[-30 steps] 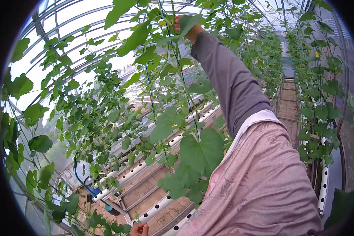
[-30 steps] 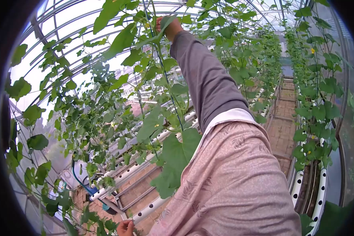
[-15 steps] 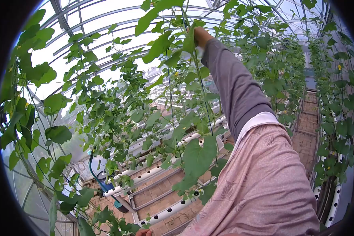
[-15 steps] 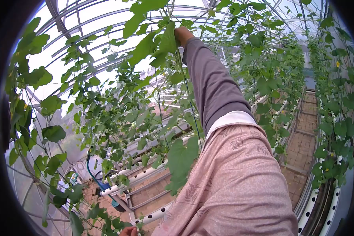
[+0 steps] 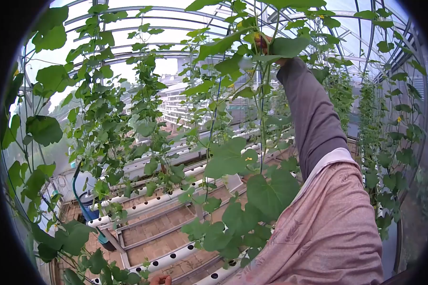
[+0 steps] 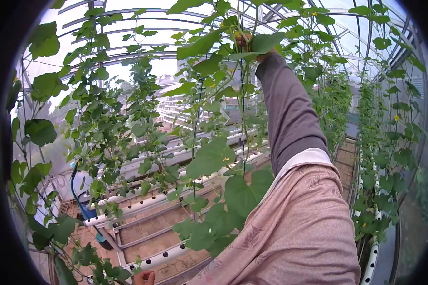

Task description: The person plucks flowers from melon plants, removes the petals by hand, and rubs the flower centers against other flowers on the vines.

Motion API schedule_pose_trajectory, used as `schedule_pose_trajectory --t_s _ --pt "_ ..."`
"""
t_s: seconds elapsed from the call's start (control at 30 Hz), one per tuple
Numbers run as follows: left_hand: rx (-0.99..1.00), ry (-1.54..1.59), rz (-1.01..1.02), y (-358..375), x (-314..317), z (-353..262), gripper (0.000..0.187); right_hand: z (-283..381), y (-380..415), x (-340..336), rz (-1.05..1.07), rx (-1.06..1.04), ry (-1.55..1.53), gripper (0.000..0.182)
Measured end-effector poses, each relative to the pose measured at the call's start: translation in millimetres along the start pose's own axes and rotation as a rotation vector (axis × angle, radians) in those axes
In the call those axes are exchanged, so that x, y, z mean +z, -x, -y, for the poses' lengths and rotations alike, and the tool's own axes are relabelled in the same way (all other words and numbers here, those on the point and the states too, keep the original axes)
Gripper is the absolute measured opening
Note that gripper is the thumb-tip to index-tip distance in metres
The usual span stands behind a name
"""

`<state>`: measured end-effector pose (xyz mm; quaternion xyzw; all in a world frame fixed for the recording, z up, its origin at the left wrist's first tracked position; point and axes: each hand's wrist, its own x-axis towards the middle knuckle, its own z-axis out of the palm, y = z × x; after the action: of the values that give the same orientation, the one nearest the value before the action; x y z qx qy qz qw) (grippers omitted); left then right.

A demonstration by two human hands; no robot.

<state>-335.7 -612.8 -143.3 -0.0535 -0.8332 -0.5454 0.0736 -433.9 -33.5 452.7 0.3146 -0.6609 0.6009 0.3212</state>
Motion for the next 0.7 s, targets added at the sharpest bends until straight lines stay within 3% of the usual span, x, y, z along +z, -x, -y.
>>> schedule_pose_trajectory --t_s 0.27,0.5,0.57,0.67,0.7 --pt "0.049 0.041 -0.002 -15.8 5.4 15.9 0.022 -17.2 -24.1 -11.8 0.100 -0.046 0.021 0.039" --pt "-0.084 0.039 0.026 -20.2 -9.3 9.6 0.020 -24.6 -34.2 -13.3 0.182 -0.100 -0.022 0.045" --pt "0.041 -0.032 -0.028 -16.4 -15.8 9.1 0.023 -24.8 -32.3 -12.3 0.126 -0.084 -0.024 0.044" --pt "0.050 -0.011 -0.051 -11.9 -23.2 5.5 0.026 -27.6 -24.1 -7.4 0.062 -0.029 -0.072 0.039" --pt "0.051 -0.015 -0.051 -11.2 -24.6 8.6 0.026 -22.9 -9.7 7.4 -0.065 -0.048 -0.046 0.029"
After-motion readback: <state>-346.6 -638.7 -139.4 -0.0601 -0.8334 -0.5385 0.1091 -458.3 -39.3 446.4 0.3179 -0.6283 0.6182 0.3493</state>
